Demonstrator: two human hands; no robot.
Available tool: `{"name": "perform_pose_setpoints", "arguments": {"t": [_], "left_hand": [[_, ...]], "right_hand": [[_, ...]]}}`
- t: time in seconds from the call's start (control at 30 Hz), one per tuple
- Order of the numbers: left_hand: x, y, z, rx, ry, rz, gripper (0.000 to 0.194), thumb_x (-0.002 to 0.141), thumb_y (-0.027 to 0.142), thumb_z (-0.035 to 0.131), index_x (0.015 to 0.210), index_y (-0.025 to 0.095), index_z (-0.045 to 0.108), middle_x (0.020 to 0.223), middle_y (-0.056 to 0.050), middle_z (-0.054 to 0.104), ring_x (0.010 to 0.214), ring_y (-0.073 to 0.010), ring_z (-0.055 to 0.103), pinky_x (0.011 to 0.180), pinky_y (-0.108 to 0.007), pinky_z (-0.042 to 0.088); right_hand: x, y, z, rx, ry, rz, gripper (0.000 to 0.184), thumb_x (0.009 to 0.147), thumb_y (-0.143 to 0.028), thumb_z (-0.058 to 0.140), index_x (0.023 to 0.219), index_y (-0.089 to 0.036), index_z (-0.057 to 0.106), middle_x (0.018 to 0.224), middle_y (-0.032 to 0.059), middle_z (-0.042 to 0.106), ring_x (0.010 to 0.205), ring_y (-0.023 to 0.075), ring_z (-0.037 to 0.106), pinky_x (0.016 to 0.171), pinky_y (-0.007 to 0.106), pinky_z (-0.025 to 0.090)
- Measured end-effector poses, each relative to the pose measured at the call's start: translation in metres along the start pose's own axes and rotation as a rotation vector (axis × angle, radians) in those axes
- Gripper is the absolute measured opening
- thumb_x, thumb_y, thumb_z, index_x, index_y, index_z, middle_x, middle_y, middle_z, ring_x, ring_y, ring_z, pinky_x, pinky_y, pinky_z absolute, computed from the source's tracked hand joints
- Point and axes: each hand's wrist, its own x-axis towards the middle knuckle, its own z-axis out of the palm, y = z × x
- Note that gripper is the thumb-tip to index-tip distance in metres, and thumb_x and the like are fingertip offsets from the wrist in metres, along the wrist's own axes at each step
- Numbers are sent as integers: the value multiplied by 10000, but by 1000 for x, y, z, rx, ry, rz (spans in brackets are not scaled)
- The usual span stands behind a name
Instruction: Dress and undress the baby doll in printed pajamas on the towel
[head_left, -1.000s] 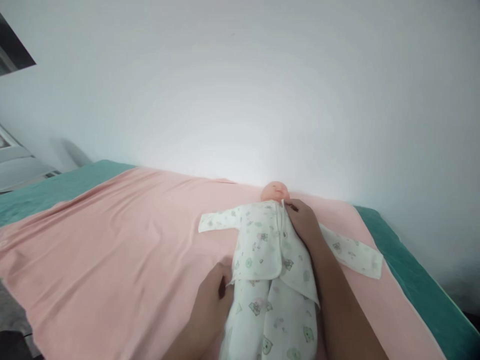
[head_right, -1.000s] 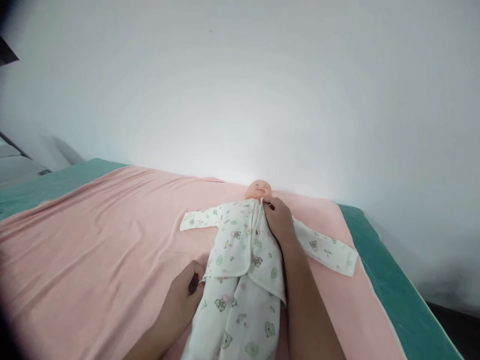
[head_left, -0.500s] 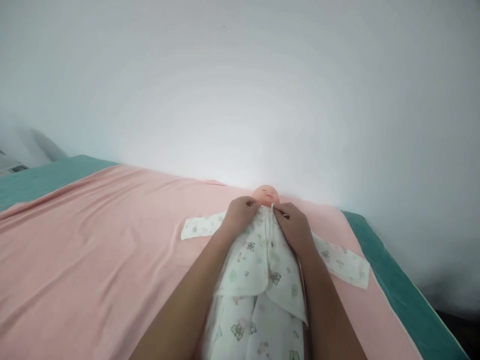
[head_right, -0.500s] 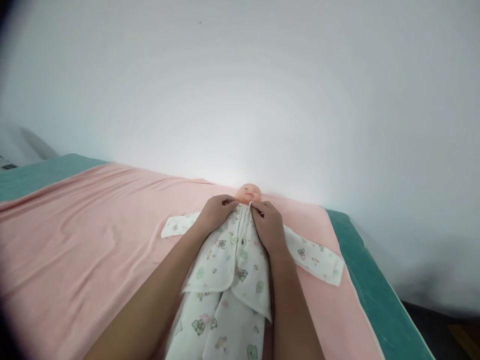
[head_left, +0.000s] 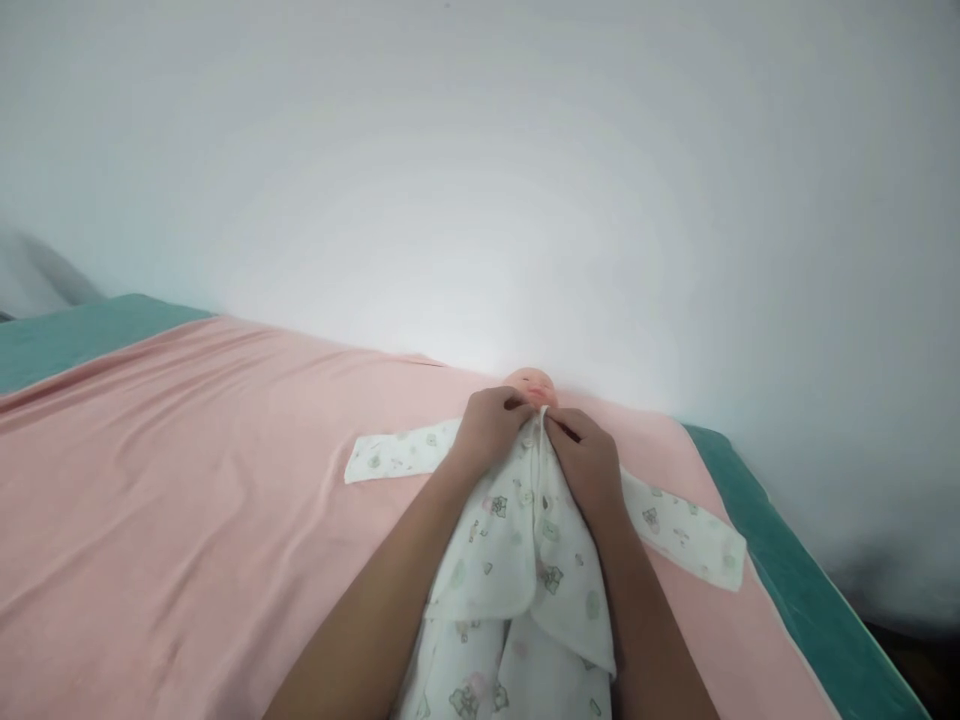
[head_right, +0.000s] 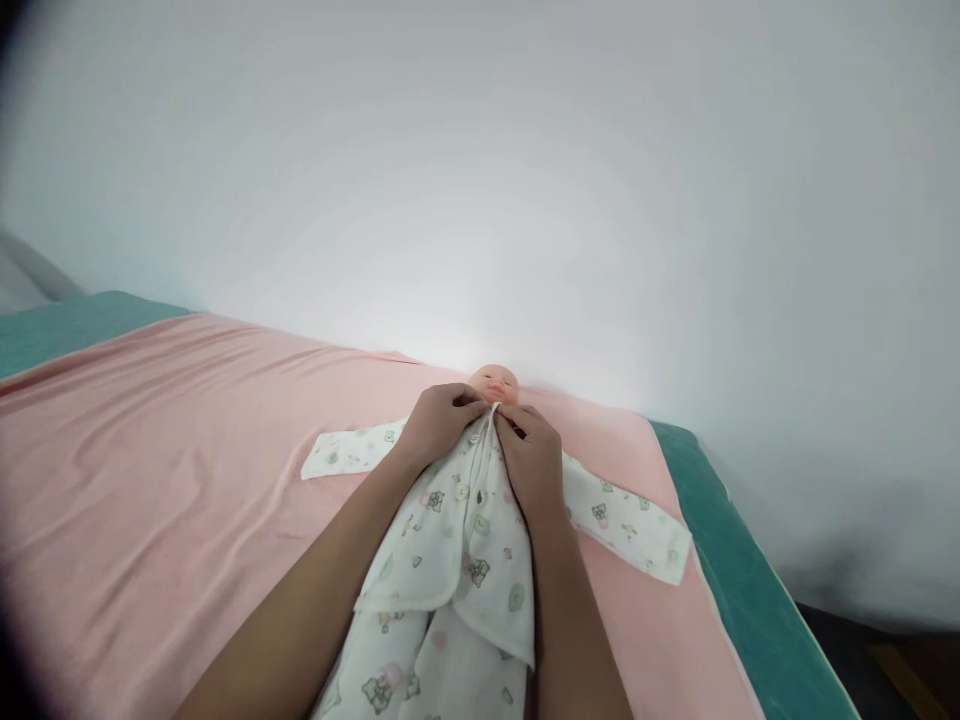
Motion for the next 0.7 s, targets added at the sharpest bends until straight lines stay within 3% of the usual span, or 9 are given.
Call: {"name": "perform_pose_setpoints", "arguments": {"t": [0.4,0.53,0.7], "left_hand": [[-3,0,1,80,-60,8,215,870,319,511,749,184,627,776,-25,687,747,-163,602,702,-281,462],[-6,3,1,9,-89,-13,223,835,355,585,992,198,604,907,-33,700,838,-177,632,735,-272,479],[-6,1,2,37,-124,-2,317,802,177,551,1115,221,577,894,-21,686,842,-176,636,739,-278,481]], "right_hand": [[2,-1,2,36,-65,106,257,775,-377,622,941,-198,704,942,49,728,849,208,648,793,348,482],[3,2,4,33,-115,116,229,762,-360,609,910,-200,680,859,33,717,790,200,637,729,331,483],[5,4,5,35,-153,137,239,738,-360,621,918,-206,658,846,28,706,756,195,626,685,317,477]]}}
